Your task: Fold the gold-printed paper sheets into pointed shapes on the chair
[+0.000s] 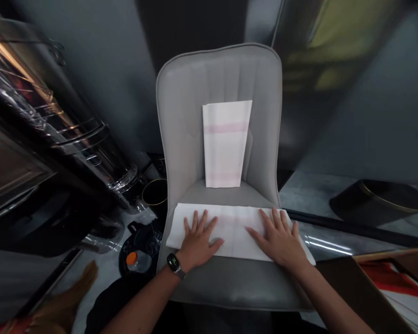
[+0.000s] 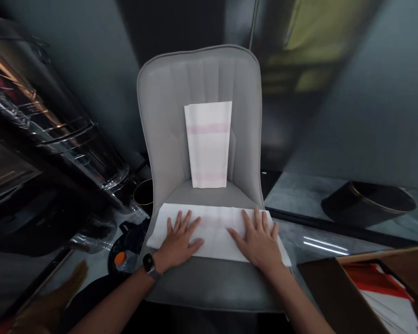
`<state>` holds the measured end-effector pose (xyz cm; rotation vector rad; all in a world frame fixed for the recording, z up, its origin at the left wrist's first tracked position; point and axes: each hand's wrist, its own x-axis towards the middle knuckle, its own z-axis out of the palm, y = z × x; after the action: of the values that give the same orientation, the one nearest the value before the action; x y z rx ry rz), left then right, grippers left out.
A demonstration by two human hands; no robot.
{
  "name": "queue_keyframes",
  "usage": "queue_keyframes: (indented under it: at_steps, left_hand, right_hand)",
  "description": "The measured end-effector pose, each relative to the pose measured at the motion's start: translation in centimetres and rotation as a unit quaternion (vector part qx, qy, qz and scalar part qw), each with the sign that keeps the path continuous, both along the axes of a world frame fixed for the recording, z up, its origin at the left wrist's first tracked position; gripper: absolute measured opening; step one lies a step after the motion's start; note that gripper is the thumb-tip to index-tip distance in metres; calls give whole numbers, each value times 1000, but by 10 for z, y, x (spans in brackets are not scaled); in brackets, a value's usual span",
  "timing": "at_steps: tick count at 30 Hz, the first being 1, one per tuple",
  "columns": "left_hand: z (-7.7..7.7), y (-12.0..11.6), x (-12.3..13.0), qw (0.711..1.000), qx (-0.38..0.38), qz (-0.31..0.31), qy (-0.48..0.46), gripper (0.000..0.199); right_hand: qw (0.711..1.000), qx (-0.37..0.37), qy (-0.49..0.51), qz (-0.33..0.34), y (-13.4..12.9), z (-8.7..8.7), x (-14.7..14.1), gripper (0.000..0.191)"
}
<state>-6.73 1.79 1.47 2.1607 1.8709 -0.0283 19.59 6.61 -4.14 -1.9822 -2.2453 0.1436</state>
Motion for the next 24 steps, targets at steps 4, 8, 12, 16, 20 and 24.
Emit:
queue_keyframes:
  at_steps: [4, 8, 12, 16, 20, 24]
  left_hand:
    - [-1, 0, 0, 1000, -1, -4, -4, 72]
    - [-1, 0, 0, 1000, 11, -2, -1, 72]
    - [0, 0, 1, 1000, 10, -1, 0, 71]
    - [-2, 0, 0, 1000, 18, -2, -1, 71]
    - [-6, 0, -1, 999, 36, -4, 1, 72]
    - [-6, 0, -1, 999, 35, -2, 6, 71]
  right_hand:
    - [999, -3, 17, 50, 3, 7, -13, 80]
    - [995, -7, 20, 100, 8, 11, -32, 73]
    - [994, -40, 8, 97, 11, 13, -40, 72]
    - [995, -48, -9, 84, 10, 10, -39, 77]
    - [997, -45, -5, 69, 7, 5, -31, 82]
    - [998, -60, -2, 14, 8, 2, -18, 83]
